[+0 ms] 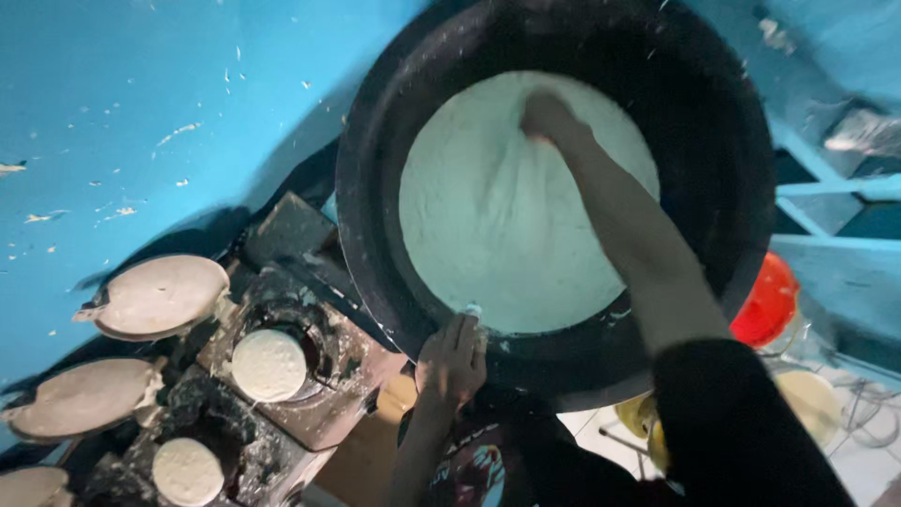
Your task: The person cooks round rice-flour cakes on a row of gas-fired molds, wiping the molds with a cloth, ladling batter from a large basin, and flipping the cakes as they bake. Finished cakes are placed into a woven basket, and the person occasionally stirs the batter in the basin.
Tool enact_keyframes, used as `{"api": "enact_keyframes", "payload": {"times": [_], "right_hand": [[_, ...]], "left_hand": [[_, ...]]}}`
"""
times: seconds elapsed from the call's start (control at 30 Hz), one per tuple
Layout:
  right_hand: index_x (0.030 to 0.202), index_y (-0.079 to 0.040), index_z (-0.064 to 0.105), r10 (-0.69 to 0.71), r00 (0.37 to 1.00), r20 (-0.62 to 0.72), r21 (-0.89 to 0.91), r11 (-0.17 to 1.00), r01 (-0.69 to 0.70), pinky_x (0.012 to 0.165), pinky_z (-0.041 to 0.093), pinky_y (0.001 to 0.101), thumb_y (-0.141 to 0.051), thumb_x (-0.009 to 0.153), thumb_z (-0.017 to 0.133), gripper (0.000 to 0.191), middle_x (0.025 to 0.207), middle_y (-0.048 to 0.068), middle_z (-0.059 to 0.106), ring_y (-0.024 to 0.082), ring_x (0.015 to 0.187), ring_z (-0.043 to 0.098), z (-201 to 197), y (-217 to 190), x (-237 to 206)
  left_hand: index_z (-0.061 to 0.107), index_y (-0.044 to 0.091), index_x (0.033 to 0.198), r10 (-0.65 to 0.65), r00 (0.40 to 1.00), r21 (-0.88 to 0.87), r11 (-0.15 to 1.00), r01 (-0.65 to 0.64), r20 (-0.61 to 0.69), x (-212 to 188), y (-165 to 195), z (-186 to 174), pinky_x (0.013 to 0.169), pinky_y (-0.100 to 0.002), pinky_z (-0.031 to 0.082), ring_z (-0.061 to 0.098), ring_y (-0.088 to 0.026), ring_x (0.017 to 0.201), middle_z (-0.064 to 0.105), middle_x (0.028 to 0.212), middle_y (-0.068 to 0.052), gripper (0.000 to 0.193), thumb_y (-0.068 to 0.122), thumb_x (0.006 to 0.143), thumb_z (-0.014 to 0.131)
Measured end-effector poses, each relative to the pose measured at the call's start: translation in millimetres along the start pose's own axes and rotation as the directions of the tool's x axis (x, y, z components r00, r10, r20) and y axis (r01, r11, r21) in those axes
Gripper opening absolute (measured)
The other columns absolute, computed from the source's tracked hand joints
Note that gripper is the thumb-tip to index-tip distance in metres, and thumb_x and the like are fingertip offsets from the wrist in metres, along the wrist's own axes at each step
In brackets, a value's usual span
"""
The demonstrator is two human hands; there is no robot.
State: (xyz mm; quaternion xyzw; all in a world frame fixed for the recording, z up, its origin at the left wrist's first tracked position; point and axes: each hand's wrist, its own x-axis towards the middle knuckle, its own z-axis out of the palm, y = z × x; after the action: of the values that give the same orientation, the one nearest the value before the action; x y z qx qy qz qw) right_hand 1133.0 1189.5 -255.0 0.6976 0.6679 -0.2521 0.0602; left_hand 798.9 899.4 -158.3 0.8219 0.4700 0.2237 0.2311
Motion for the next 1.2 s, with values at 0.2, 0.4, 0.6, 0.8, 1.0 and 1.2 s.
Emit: {"api": "enact_keyframes", "payload": {"times": [0.2,0.4,0.6,0.8,1.0,1.2], "right_hand": [[0.153,-0.005,0.048,-0.27,0.952,0.141,0.087,0.962,0.26,0.106,0.048,0.0484,-0.032,0.09,0.066,0.071,0.141,0.024,0.059,0.039,0.124,0.061,79,-75,-32],[0.138,-0.004,0.057,-0.291,0.851,0.437,0.204,0.953,0.222,0.107,0.047,0.0444,-0.026,0.095,0.061,0.049,0.132,0.017,0.064,0.032,0.12,0.062,92,14,-160],[0.129,-0.001,0.062,-0.028,0.998,0.06,-0.008,1.0,0.029,0.105,0.045,0.0452,-0.027,0.098,0.057,0.041,0.127,0.02,0.065,0.036,0.117,0.06,109,7,-208],[0.128,-0.005,0.062,-0.086,0.981,0.176,0.232,0.972,0.044,0.091,0.059,0.044,-0.025,0.093,0.05,0.042,0.105,0.016,0.073,0.032,0.098,0.072,144,-57,-185],[0.117,-0.001,0.065,-0.034,0.999,-0.002,-0.023,0.999,0.034,0.088,0.053,0.0522,-0.038,0.084,0.07,0.05,0.106,0.021,0.069,0.037,0.101,0.067,127,-82,-127],[0.118,-0.003,0.068,-0.193,0.864,0.466,0.396,0.918,-0.009,0.079,0.053,0.0449,-0.029,0.087,0.069,0.041,0.099,0.015,0.07,0.03,0.092,0.066,105,-82,-203]], "left_hand": [[0.066,-0.001,0.123,0.023,0.997,-0.005,1.0,-0.024,-0.077,0,7,1,0.079,-0.044,0.058,0.07,-0.037,0.093,0.071,0.114,-0.02,0.033,0.016,0.095,0.063],[0.068,0.0,0.117,0.031,0.998,0.037,0.999,-0.029,-0.046,3,11,-5,0.074,-0.044,0.056,0.071,-0.036,0.09,0.073,0.111,-0.019,0.032,0.017,0.09,0.067],[0.068,-0.001,0.119,0.04,0.998,0.059,0.998,-0.037,-0.048,-5,6,-3,0.078,-0.045,0.056,0.07,-0.035,0.092,0.072,0.111,-0.018,0.033,0.018,0.092,0.066],[0.067,-0.001,0.117,0.061,0.995,0.041,0.998,-0.058,-0.075,-4,4,-4,0.074,-0.043,0.056,0.07,-0.033,0.091,0.072,0.11,-0.018,0.033,0.02,0.091,0.067],[0.066,0.0,0.121,0.058,0.993,0.006,0.998,-0.058,-0.106,-10,0,0,0.075,-0.043,0.056,0.07,-0.034,0.091,0.071,0.113,-0.018,0.032,0.018,0.094,0.066],[0.065,-0.002,0.121,0.091,0.99,-0.074,0.992,-0.099,-0.105,-15,0,-12,0.08,-0.046,0.056,0.069,-0.038,0.095,0.07,0.114,-0.021,0.039,0.016,0.087,0.065]]}}
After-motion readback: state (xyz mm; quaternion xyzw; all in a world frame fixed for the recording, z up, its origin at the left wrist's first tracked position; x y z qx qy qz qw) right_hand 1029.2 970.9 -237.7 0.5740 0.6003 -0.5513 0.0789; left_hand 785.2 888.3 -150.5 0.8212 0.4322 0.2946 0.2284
